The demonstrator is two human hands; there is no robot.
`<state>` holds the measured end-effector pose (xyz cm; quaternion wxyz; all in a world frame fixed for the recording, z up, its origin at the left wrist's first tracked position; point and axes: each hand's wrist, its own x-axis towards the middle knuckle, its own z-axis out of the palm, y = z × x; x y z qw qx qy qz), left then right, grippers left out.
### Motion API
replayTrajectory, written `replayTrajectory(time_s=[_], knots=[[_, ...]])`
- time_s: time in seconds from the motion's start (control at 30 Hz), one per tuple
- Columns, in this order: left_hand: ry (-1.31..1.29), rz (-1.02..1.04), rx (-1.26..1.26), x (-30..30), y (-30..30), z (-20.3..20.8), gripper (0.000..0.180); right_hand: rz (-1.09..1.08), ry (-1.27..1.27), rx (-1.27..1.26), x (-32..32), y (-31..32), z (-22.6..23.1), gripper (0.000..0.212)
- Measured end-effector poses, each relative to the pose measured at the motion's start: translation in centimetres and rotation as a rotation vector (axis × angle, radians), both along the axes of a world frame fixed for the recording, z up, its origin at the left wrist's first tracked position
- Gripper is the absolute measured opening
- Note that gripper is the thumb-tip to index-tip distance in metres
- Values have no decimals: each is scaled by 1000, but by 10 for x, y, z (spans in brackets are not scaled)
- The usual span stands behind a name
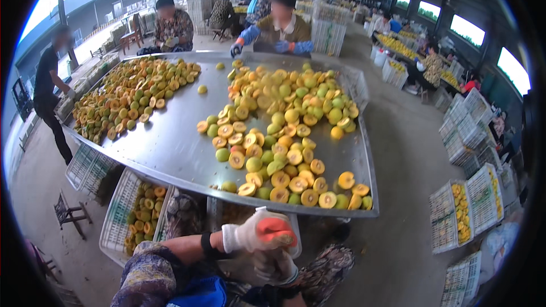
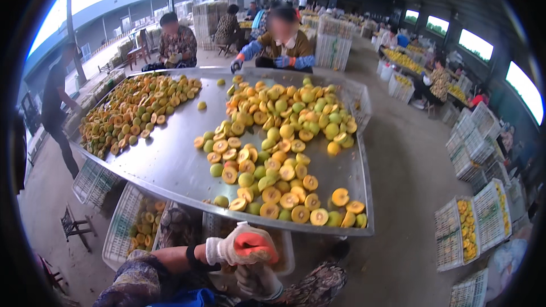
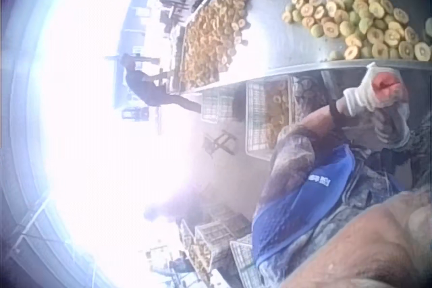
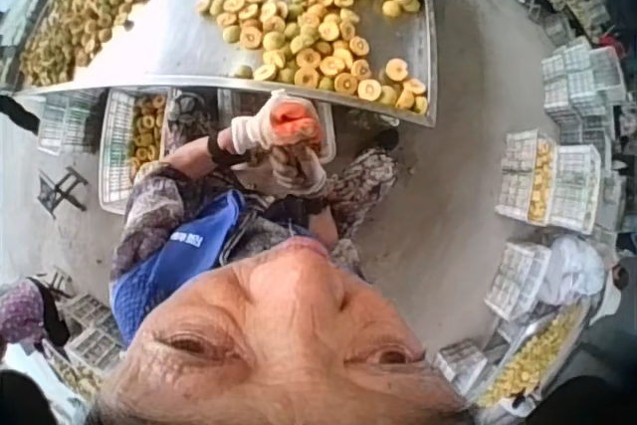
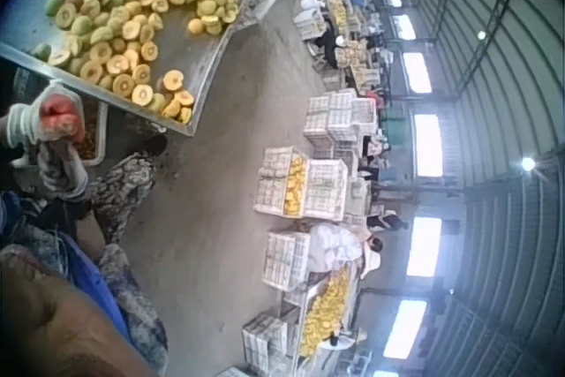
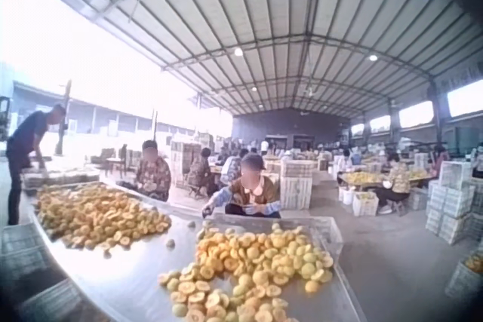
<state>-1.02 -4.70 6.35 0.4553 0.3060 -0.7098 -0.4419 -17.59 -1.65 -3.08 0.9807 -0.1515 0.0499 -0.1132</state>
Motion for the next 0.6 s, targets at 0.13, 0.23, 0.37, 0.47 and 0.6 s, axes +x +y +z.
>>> replayTrajectory(time_s=[0.13,0.23,0.37,0.47,0.6], knots=[[300,96,618,-11,15,26,12,77,-455,125,10,3,-34,48],[508,361,851,9,7,33,22,135,-647,106,25,2,-39,56],[483,639,662,118,24,33,26,-287,-577,332,45,7,-26,35],[-713,1080,469,188,41,51,22,-325,-561,964,51,4,-42,28],[-696,1056,250,221,8,33,29,-300,-316,1057,59,6,-51,37]])
